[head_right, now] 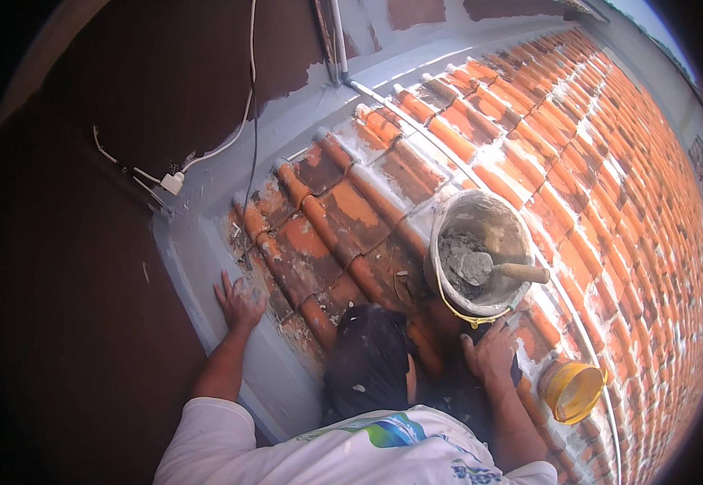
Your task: The person mixes a cement-like substance in a bucket with a trowel and applies it to the gaps between roof tiles. They scoop the mixture and press it into the joints, smoothing the surface to seal the tiles.
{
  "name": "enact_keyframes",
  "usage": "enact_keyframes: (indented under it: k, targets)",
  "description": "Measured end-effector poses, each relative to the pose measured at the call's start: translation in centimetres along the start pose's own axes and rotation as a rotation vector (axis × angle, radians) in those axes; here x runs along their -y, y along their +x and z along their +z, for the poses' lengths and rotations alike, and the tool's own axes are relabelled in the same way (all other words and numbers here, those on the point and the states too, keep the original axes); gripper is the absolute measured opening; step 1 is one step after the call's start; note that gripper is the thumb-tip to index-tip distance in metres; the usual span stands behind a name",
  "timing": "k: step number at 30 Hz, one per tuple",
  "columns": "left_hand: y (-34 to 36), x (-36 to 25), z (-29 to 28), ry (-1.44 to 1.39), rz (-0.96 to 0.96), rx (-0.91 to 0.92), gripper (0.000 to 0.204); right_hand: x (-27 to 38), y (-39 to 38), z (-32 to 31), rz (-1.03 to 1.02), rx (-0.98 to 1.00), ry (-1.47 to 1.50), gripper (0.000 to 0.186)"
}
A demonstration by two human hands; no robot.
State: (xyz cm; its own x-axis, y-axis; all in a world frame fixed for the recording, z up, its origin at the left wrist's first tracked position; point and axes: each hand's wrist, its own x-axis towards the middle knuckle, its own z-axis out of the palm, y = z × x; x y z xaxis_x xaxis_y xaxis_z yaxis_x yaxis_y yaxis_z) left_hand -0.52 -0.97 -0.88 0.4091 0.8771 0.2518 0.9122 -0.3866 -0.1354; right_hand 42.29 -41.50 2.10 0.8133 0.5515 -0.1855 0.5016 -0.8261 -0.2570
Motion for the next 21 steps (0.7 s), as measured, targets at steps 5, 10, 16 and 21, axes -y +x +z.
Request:
enact_keyframes:
  k: [5, 10, 16, 21]
  targets:
    - [0.02, 0.13, -0.17, -0.006, 0.017, -0.020, 0.042, -0.60, 0.22, 0.70, -0.020, 0.001, 0.003, 0.105]
    - [0.16, 0.09, -0.13, 0.003, -0.013, 0.026, 0.042, -0.64, 0.38, 0.84, -0.018, 0.011, -0.033, 0.104]
    - [0.18, 0.00, -0.13, -0.017, -0.027, 0.039, 0.041, -0.32, 0.31, 0.32, 0.004, 0.047, -0.012, 0.105]
    - [0.22, -0.19, -0.48, -0.009, -0.036, 0.034, 0.041, -0.06, 0.31, 0.10, 0.031, 0.060, 0.003, 0.106]
